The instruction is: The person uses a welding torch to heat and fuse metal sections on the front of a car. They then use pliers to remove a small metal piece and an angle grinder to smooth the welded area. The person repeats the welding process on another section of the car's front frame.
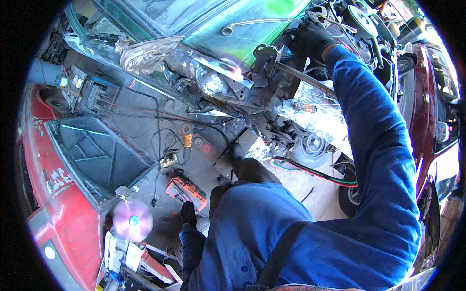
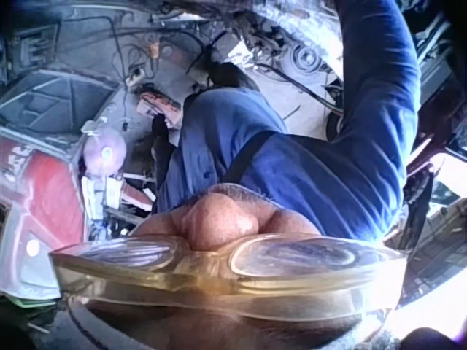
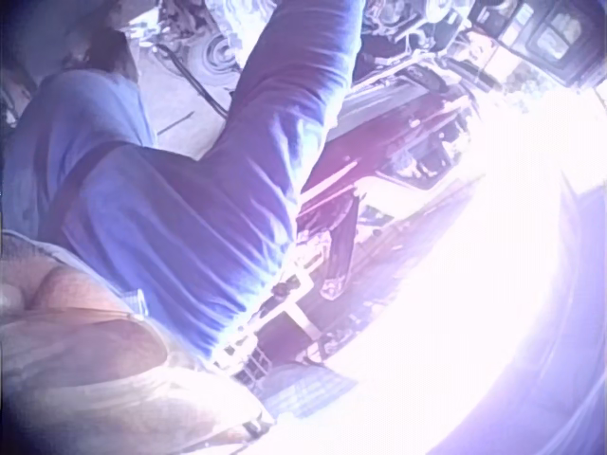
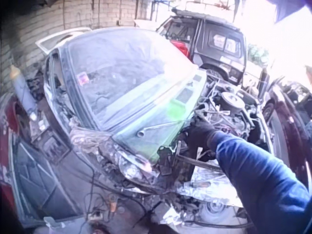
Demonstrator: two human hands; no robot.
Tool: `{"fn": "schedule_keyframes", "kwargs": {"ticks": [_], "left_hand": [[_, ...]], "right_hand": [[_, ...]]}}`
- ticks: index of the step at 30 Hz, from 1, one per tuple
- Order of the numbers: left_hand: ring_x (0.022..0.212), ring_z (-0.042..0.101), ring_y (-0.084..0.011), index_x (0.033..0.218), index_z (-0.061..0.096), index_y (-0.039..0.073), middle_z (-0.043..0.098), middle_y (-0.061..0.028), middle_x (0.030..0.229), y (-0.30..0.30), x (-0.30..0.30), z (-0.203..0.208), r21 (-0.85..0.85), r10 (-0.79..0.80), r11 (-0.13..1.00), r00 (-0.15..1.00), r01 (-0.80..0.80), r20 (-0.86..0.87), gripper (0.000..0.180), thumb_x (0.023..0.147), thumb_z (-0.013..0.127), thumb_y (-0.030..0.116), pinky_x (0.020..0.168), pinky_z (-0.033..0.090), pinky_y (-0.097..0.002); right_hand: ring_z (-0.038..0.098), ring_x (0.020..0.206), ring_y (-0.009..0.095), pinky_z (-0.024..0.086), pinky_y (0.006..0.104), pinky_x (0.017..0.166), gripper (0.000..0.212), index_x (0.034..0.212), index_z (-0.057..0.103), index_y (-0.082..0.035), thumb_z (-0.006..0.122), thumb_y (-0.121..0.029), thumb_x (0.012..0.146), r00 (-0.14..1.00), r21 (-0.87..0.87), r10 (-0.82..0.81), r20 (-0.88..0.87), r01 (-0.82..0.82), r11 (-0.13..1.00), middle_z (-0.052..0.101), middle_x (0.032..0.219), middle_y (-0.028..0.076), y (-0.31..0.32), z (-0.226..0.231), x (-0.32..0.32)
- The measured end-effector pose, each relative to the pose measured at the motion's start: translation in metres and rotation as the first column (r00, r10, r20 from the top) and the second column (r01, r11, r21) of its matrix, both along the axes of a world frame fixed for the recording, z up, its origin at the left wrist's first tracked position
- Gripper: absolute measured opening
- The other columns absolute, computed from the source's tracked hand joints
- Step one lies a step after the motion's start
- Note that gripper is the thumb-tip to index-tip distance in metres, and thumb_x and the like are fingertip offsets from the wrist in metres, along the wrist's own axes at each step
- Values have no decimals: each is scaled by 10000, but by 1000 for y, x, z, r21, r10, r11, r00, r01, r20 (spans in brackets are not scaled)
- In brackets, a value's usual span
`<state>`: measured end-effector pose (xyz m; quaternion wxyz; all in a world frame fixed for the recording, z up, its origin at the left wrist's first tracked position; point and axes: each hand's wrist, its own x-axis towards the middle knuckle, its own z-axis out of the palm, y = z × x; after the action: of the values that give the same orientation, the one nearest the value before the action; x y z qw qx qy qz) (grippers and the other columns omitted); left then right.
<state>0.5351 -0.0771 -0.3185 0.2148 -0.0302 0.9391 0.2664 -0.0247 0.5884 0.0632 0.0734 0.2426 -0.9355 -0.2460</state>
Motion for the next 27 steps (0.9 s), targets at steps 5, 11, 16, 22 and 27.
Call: {"fn": "schedule_keyframes", "kwargs": {"ticks": [5,11,16,22,27], "left_hand": [[1145,699,-366,1293,684,-27,731,-206,1244,22,-56,17,191,202,962,979,-197,-12,374,1077,585,261,978,557,-462],[1145,701,-359,1314,677,-35,731,-201,1249,28,-83,26,314,226,927,974,-204,-35,385,1077,593,257,981,558,-456],[1191,692,-339,1292,699,0,729,-188,1252,4,-64,19,125,46,991,999,-43,-22,325,1060,593,200,1031,548,-442],[1272,648,-382,1325,694,67,697,-185,1337,-33,-56,17,-128,-306,938,943,321,129,334,1054,526,167,1100,524,-480],[1213,676,-359,1252,705,-2,722,-197,1263,1,-107,59,22,52,998,997,-54,56,313,1067,566,207,1068,523,-445]], "right_hand": [[688,1080,394,541,526,966,299,1099,800,-144,708,-354,908,999,-90,22,-38,-25,996,745,1072,173,17,-14,-7],[726,1004,388,597,492,858,232,1039,791,-88,732,-233,868,997,-16,-74,-3,74,997,741,1065,188,32,-1,-26],[726,1031,392,597,490,868,327,1183,738,-68,721,-86,857,991,50,-133,5,133,990,719,1108,199,30,41,-1],[724,967,364,570,477,829,262,1005,764,-80,688,-150,764,995,38,-100,-4,100,994,740,1021,161,25,109,39],[709,926,372,564,469,799,179,981,761,-77,669,-147,845,993,62,-121,2,120,991,720,990,160,43,148,75]]}}
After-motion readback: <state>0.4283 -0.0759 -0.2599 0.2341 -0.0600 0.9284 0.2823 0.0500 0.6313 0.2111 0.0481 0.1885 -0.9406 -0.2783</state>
